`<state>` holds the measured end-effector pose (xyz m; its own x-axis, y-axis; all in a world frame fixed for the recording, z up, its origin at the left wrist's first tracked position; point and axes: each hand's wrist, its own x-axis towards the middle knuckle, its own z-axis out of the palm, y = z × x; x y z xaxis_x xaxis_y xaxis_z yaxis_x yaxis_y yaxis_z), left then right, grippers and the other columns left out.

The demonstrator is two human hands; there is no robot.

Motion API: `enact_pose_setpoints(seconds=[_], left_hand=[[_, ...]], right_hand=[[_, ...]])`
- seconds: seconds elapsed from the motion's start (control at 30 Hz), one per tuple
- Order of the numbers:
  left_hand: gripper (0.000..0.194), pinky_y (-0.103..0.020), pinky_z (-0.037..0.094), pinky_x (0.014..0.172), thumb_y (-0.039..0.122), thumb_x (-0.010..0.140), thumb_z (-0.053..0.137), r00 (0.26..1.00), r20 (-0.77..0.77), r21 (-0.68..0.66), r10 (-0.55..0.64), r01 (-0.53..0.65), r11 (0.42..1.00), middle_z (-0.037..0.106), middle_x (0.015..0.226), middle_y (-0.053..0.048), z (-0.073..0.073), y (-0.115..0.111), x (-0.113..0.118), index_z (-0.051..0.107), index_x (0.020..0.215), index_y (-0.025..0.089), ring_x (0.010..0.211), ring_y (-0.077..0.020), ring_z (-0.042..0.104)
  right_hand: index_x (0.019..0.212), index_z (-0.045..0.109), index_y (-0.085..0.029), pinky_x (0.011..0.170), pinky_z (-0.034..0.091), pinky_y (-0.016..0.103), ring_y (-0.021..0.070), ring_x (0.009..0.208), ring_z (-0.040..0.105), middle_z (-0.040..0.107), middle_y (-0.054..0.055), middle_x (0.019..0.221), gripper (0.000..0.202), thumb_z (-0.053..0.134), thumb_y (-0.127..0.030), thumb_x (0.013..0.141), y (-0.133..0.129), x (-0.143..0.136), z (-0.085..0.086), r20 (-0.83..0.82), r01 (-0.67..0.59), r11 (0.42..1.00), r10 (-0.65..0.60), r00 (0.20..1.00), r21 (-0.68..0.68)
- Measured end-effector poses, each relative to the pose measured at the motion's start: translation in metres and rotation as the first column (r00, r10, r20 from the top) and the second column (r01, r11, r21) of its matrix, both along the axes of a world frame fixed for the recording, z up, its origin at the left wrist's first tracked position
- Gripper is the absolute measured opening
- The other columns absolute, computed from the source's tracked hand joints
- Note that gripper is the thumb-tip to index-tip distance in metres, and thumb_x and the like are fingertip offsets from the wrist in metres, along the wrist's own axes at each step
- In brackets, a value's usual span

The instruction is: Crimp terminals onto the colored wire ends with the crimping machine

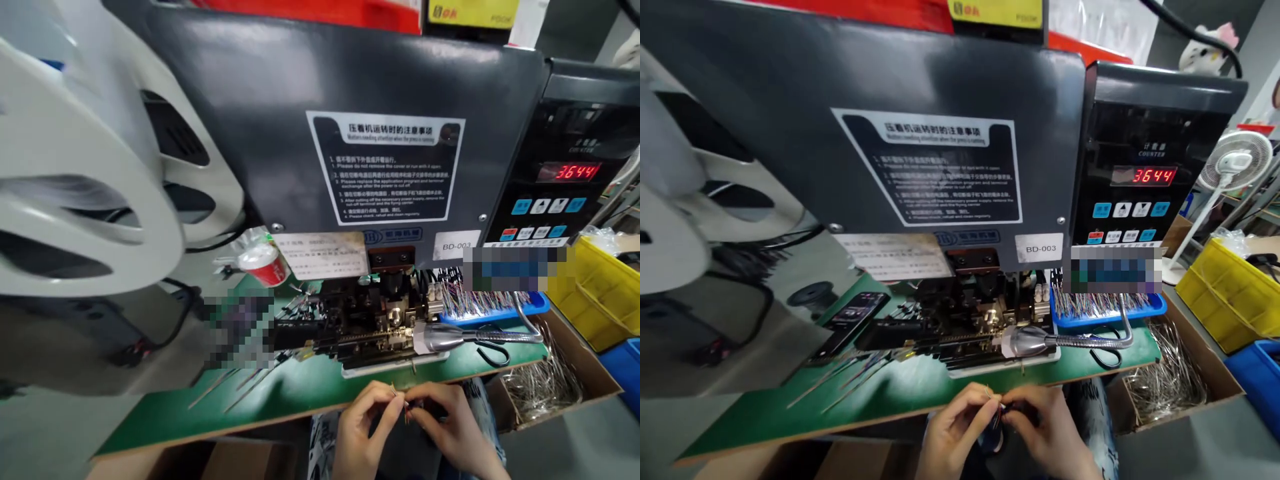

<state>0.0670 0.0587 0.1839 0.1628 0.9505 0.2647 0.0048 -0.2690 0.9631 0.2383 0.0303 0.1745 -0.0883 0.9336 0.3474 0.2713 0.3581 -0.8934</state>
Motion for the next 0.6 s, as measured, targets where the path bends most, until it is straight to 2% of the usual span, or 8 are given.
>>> enact_pose_setpoints(seconds=[0.17,0.4,0.5,0.6], left_hand=[[0.019,-0.018,0.059,0.064,0.029,0.090,0.077,0.997,-0.062,0.048,0.039,-0.036,0.998,0.071,0.073,-0.002,0.000,0.000,-0.001,0.075,0.073,0.020,0.067,-0.0176,0.072],[0.018,-0.020,0.059,0.063,0.028,0.091,0.075,0.992,-0.119,0.071,0.038,-0.029,0.997,0.071,0.073,-0.001,-0.005,-0.002,-0.003,0.075,0.075,0.021,0.066,-0.0174,0.071],[0.020,-0.022,0.058,0.062,0.031,0.093,0.074,0.985,-0.161,0.117,0.058,-0.040,0.992,0.071,0.071,-0.002,0.001,-0.004,-0.005,0.075,0.075,0.021,0.064,-0.0180,0.070],[0.026,-0.025,0.056,0.062,0.038,0.092,0.077,0.987,-0.152,0.108,0.059,-0.043,0.993,0.068,0.065,-0.001,0.015,-0.019,-0.014,0.074,0.072,0.021,0.062,-0.0186,0.066]], right_hand=[[0.102,0.080,-0.020,0.072,0.058,0.022,0.0201,0.079,0.080,0.085,0.007,0.089,0.017,0.063,-0.018,0.098,0.000,0.000,-0.003,0.022,-0.008,0.997,0.007,1.000,0.076],[0.102,0.082,-0.022,0.068,0.059,0.024,0.0199,0.073,0.079,0.084,0.007,0.084,0.030,0.056,-0.036,0.108,0.001,0.000,0.001,0.038,-0.021,0.990,0.016,0.999,0.139],[0.101,0.083,-0.022,0.069,0.061,0.024,0.0200,0.073,0.080,0.085,0.007,0.085,0.040,0.053,-0.049,0.108,-0.002,0.000,0.008,0.003,-0.010,0.993,0.009,1.000,0.114],[0.100,0.083,-0.024,0.071,0.063,0.026,0.0215,0.075,0.081,0.085,0.007,0.085,0.046,0.052,-0.057,0.106,-0.005,0.001,0.009,-0.032,0.012,0.994,-0.008,0.999,0.109]])
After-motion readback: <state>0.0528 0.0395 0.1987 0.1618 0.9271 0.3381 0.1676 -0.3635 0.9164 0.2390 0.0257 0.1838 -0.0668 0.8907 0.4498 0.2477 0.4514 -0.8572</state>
